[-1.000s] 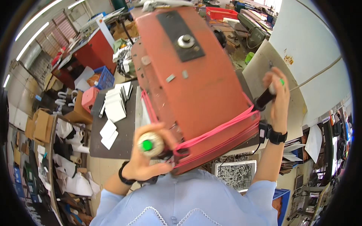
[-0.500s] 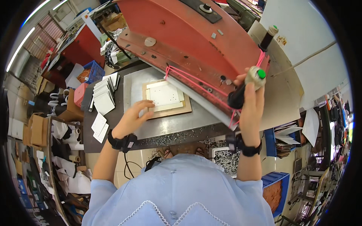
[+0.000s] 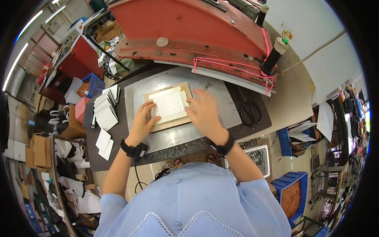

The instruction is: Operating a mechanical clicker press to cut small components from sheets of white material.

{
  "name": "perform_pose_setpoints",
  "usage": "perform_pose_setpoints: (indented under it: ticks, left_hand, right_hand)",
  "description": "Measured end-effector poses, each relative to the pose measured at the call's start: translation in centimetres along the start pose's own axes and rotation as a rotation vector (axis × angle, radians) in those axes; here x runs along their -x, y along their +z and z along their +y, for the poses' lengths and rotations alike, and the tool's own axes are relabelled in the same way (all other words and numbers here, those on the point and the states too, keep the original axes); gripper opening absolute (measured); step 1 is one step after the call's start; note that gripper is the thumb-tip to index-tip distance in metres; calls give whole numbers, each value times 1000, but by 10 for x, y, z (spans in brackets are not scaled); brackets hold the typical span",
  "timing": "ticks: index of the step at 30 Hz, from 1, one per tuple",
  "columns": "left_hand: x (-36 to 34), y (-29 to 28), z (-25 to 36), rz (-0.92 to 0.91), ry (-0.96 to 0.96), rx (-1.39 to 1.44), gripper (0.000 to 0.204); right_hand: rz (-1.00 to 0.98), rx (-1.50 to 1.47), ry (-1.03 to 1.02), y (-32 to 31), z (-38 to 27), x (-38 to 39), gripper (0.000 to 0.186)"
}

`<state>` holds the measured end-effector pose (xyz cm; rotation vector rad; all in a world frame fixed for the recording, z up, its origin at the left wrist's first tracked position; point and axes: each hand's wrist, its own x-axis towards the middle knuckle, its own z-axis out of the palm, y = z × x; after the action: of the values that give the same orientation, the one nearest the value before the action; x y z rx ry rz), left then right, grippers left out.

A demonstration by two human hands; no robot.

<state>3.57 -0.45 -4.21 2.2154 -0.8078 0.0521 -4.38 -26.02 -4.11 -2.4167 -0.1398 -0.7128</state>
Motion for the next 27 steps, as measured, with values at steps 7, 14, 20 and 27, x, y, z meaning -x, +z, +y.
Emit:
perform_pose_setpoints:
  ticks: [7,14,20,27]
  left_hand:
    - [4,3,-1,27,-11,5,58]
    - [-5,-1,9,204,11,104,68]
    - [0,-27,9,17,-351,639,36]
    - [49,-65,13,460,-326,766,26]
  right_hand:
    - [31,-96,72,46,-3,-10,29]
    - [-119,-821,442,22,-39,-18,17]
    - [-153,-1010,484,19,-35,-7,22]
    - [-141,-1005,500,4,-39,-9,24]
